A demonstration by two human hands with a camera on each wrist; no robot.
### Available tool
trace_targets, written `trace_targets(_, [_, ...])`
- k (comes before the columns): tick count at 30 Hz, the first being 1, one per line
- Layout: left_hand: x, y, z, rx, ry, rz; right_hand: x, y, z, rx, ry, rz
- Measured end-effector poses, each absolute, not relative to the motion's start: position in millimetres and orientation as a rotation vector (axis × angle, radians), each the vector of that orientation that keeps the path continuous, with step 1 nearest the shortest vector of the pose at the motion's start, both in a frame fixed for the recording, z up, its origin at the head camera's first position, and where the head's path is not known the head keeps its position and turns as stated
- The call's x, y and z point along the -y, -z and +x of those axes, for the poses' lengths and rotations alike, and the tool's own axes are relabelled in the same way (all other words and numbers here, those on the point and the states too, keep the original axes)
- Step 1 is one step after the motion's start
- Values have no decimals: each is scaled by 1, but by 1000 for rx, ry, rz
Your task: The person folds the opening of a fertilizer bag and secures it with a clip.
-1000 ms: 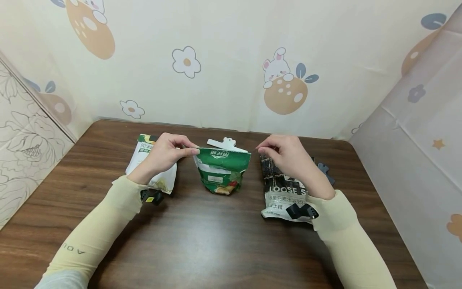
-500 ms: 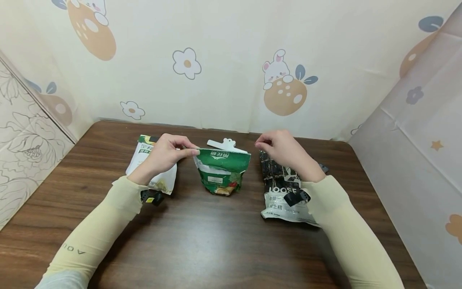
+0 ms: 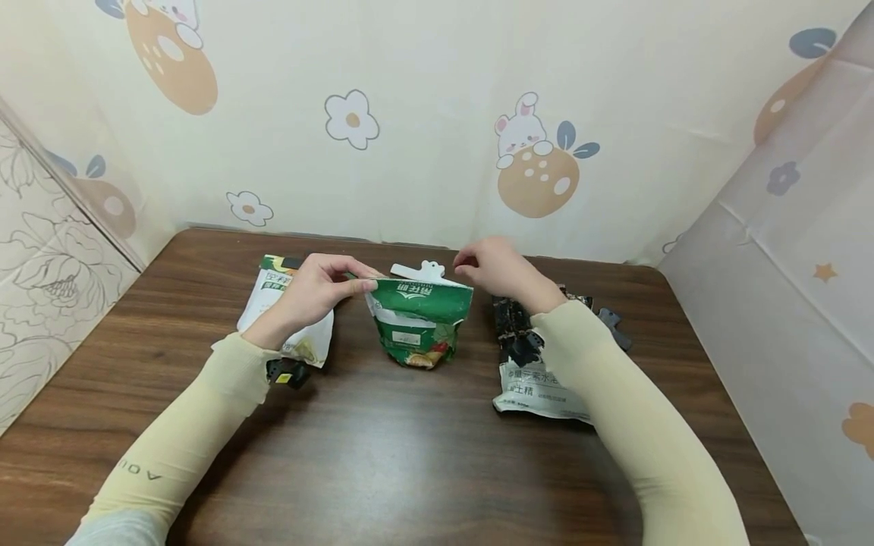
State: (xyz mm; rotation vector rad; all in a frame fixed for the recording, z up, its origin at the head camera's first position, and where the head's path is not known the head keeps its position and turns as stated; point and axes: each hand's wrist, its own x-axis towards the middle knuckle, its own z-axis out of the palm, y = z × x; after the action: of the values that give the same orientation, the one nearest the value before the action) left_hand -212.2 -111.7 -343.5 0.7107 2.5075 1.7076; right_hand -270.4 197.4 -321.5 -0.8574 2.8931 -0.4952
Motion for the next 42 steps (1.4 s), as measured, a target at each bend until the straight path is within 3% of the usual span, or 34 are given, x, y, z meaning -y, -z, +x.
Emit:
trace_targets(12, [110, 341, -209, -2433, -1733, 718, -164, 352, -299, -2780, 405, -968])
trace_targets(42, [113, 346, -213, -2446, -1734, 790, -138, 376, -312, -2890, 469, -438])
